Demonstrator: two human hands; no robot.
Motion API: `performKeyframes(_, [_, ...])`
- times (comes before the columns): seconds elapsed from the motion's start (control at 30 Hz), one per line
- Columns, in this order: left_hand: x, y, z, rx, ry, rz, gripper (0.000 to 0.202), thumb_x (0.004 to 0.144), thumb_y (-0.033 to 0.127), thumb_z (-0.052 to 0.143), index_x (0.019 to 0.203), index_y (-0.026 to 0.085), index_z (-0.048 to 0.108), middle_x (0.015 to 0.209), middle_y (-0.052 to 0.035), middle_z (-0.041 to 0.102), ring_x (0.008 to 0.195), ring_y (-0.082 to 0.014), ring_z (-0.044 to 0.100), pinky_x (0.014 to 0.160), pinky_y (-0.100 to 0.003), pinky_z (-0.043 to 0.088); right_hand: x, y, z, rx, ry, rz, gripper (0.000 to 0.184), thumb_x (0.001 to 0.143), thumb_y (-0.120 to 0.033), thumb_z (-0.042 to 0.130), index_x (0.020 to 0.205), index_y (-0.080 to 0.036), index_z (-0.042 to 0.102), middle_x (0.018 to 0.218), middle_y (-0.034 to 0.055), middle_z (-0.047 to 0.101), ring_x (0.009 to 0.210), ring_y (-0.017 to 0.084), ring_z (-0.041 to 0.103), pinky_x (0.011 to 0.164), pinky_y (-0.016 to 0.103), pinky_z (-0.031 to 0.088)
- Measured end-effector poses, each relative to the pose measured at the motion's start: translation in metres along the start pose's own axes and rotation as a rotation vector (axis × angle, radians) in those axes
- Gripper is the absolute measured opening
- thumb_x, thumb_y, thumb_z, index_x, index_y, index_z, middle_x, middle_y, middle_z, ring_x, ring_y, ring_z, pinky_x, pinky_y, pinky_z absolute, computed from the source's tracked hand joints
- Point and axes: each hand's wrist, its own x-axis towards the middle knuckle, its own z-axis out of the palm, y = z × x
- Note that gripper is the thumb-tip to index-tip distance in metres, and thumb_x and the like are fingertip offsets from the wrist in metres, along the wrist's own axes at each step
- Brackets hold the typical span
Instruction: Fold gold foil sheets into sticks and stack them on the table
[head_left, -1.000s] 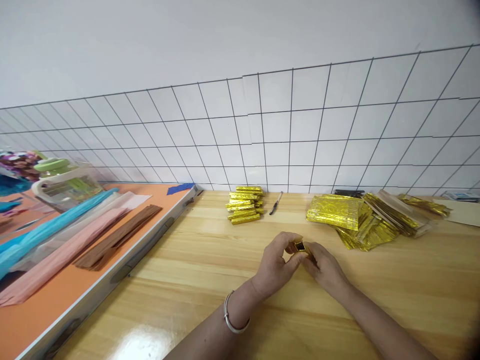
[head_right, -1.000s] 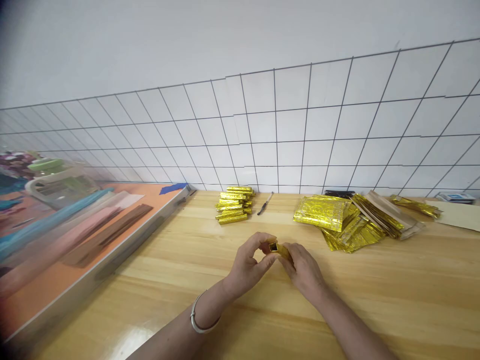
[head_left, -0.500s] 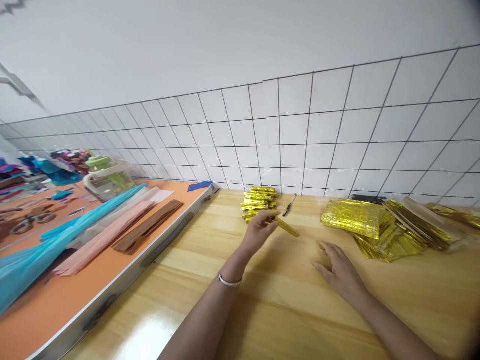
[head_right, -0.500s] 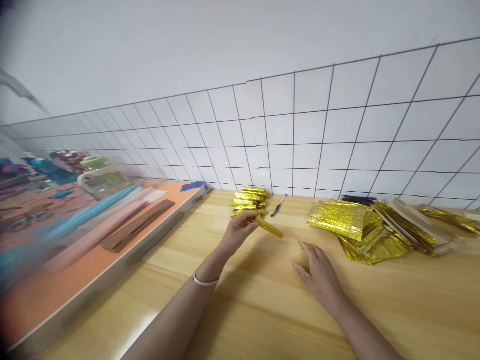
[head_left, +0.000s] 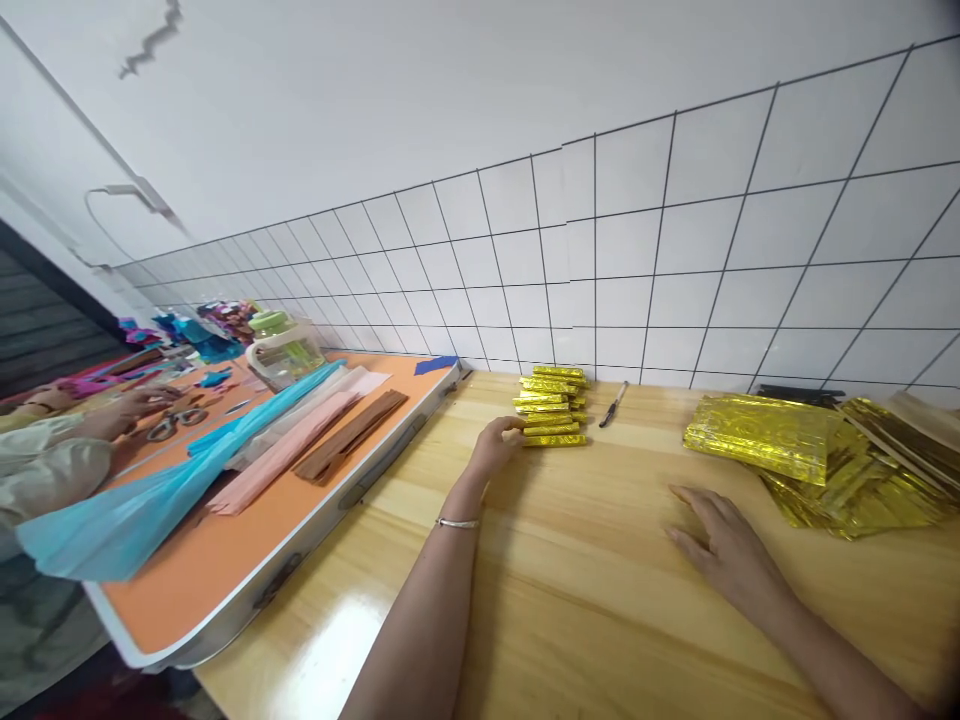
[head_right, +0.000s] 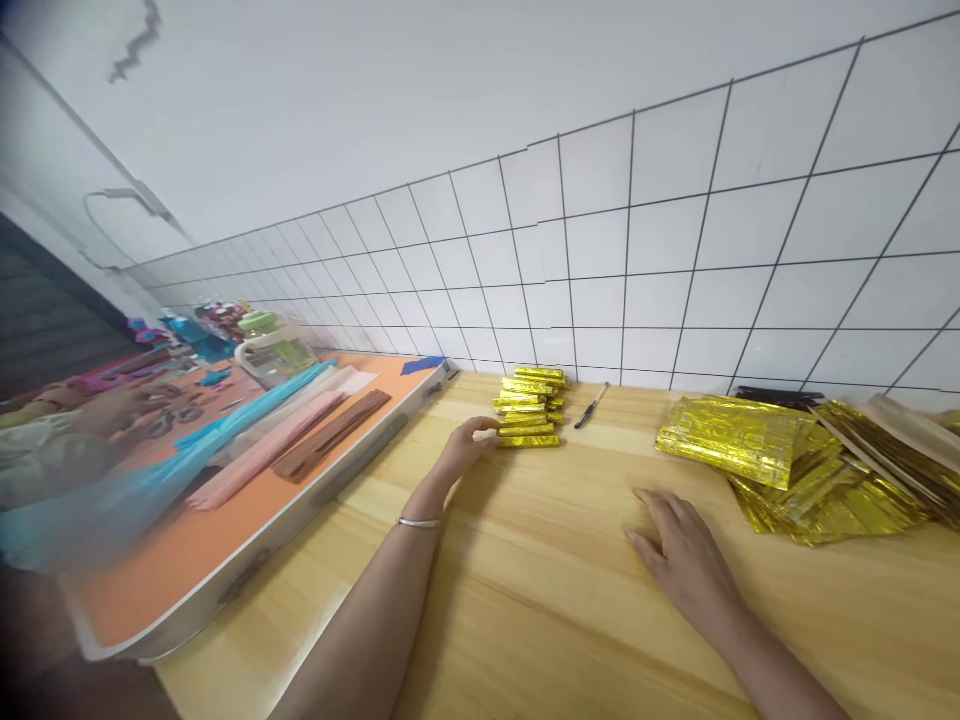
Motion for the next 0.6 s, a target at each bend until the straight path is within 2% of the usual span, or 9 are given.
performKeyframes(0.13, [0.003, 0.001, 0.010, 0.161, -0.073, 0.114, 0.031, 0.068, 0.023, 0.071, 0.099, 0.019, 0.067, 0.104, -0.0058, 0.065, 0.100, -0.0218, 0.055, 0.092, -0.035, 0.041, 0.001, -0.003, -0.002, -0.003, -0.008, -0.005, 0.049, 0.082, -0.039, 0.051, 0.128, -0.021, 0.045, 0.122, 0.0107, 0.055, 0.113, 0.027, 0.049, 0.095, 0.043, 0.042])
performKeyframes(0.3, [0.001, 0.001, 0.023, 0.348, -0.137, 0.212, 0.031, 0.070, 0.024, 0.071, 0.101, 0.024, 0.068, 0.104, -0.0050, 0.065, 0.104, -0.0241, 0.051, 0.096, -0.039, 0.034, 0.002, -0.004, -0.003, -0.016, -0.008, -0.024, 0.046, 0.082, -0.038, 0.051, 0.125, -0.020, 0.049, 0.121, 0.0111, 0.056, 0.112, 0.027, 0.049, 0.095, 0.043, 0.042])
performKeyframes(0.43, [-0.002, -0.002, 0.025, 0.446, -0.143, 0.276, 0.029, 0.075, 0.024, 0.067, 0.104, 0.025, 0.067, 0.104, -0.0056, 0.064, 0.105, -0.0241, 0.049, 0.096, -0.039, 0.033, 0.001, 0.000, 0.000, -0.022, -0.012, -0.046, 0.044, 0.081, -0.036, 0.052, 0.123, -0.021, 0.051, 0.117, 0.0103, 0.058, 0.109, 0.028, 0.050, 0.092, 0.043, 0.042])
performKeyframes(0.6, [-0.001, -0.006, 0.026, 0.512, -0.155, 0.343, 0.027, 0.079, 0.026, 0.064, 0.106, 0.026, 0.066, 0.101, -0.0058, 0.063, 0.100, -0.0221, 0.051, 0.091, -0.035, 0.037, 0.001, -0.001, -0.002, -0.036, -0.028, -0.073, 0.040, 0.083, -0.035, 0.051, 0.120, -0.020, 0.053, 0.116, 0.0099, 0.059, 0.108, 0.027, 0.050, 0.091, 0.043, 0.042])
